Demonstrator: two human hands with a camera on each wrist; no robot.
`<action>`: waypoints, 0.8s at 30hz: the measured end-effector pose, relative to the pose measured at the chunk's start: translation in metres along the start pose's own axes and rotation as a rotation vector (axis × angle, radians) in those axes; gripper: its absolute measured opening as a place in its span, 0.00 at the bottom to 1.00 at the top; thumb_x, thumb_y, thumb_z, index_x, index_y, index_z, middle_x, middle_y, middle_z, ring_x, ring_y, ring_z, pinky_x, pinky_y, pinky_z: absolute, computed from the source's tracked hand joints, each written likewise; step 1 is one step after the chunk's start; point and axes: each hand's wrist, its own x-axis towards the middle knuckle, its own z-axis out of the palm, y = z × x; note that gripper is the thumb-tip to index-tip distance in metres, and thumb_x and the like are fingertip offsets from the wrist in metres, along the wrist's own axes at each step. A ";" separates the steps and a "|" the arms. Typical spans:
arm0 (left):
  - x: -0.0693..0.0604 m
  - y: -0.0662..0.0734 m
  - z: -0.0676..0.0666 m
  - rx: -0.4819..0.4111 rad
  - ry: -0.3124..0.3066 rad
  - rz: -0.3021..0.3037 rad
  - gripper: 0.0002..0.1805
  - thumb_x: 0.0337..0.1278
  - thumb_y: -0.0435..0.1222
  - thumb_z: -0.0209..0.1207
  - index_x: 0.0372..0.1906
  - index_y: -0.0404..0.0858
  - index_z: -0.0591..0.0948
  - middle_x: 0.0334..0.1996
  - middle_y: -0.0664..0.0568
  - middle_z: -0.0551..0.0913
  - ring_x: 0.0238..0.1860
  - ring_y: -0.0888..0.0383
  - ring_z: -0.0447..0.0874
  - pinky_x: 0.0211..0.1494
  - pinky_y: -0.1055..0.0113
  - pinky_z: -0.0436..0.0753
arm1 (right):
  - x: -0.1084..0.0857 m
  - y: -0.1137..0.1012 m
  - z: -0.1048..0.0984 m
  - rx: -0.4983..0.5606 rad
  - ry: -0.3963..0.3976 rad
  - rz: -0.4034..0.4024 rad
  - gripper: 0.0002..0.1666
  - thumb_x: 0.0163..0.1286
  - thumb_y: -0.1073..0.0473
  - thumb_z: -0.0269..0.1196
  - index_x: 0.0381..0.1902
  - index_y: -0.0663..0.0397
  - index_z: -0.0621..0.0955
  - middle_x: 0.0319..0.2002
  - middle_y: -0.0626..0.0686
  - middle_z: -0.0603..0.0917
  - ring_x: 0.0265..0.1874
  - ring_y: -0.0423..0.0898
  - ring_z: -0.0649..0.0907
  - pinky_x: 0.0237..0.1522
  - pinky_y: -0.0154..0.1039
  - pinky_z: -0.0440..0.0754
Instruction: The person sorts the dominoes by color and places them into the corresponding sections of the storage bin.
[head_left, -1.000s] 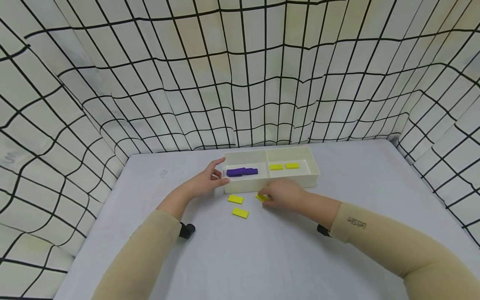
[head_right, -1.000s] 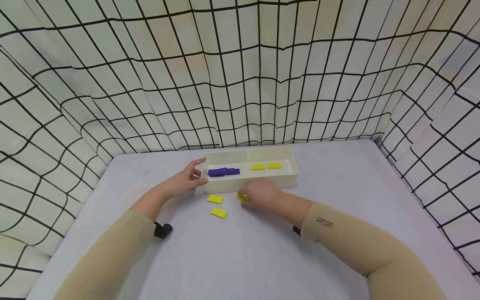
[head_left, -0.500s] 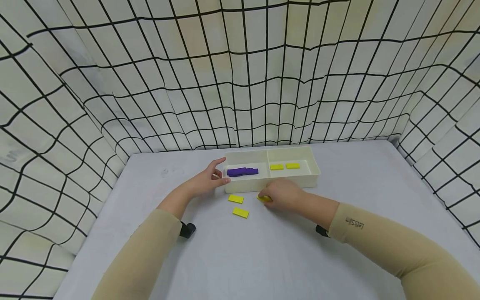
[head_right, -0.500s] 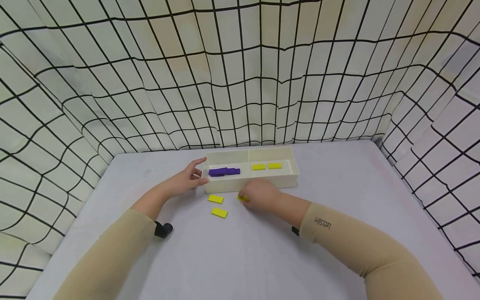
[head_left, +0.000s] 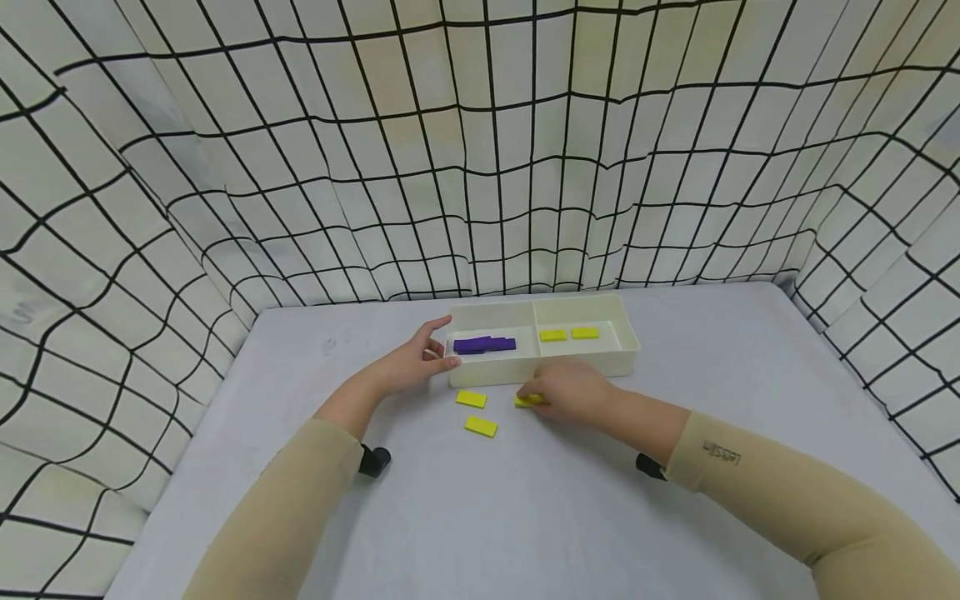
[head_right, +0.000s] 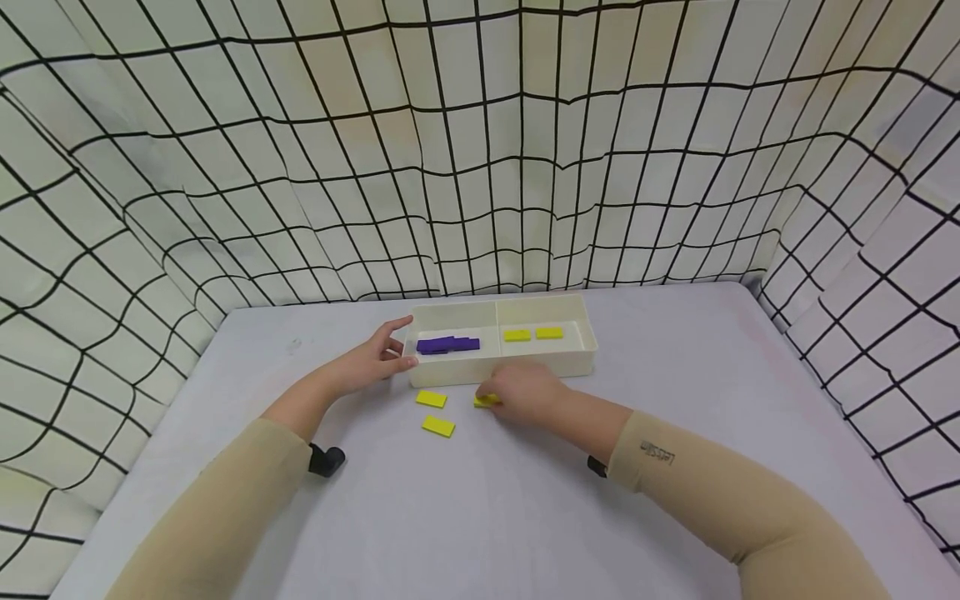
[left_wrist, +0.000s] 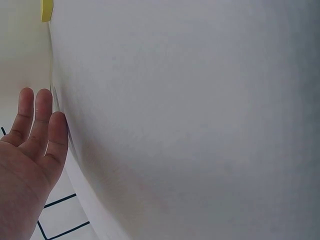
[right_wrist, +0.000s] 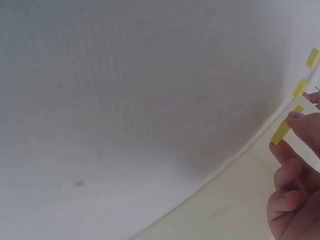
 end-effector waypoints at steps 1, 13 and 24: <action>0.000 0.000 0.000 -0.001 0.003 -0.004 0.49 0.64 0.56 0.61 0.79 0.64 0.41 0.62 0.44 0.68 0.64 0.45 0.70 0.67 0.43 0.67 | -0.001 0.000 -0.002 0.012 0.004 -0.004 0.14 0.64 0.54 0.71 0.49 0.38 0.88 0.33 0.41 0.81 0.30 0.38 0.74 0.35 0.31 0.75; 0.000 0.001 0.001 -0.002 -0.005 0.007 0.49 0.64 0.56 0.60 0.79 0.64 0.41 0.63 0.44 0.68 0.65 0.45 0.70 0.67 0.43 0.67 | -0.019 0.015 -0.034 0.027 0.024 0.013 0.16 0.64 0.57 0.70 0.50 0.36 0.87 0.42 0.43 0.85 0.36 0.41 0.81 0.37 0.34 0.79; -0.001 0.002 0.001 -0.002 -0.004 0.009 0.48 0.65 0.55 0.60 0.79 0.64 0.41 0.64 0.43 0.67 0.65 0.45 0.69 0.68 0.43 0.67 | -0.030 0.042 -0.060 0.018 0.078 0.040 0.17 0.65 0.57 0.70 0.51 0.37 0.87 0.44 0.45 0.85 0.40 0.45 0.83 0.42 0.41 0.82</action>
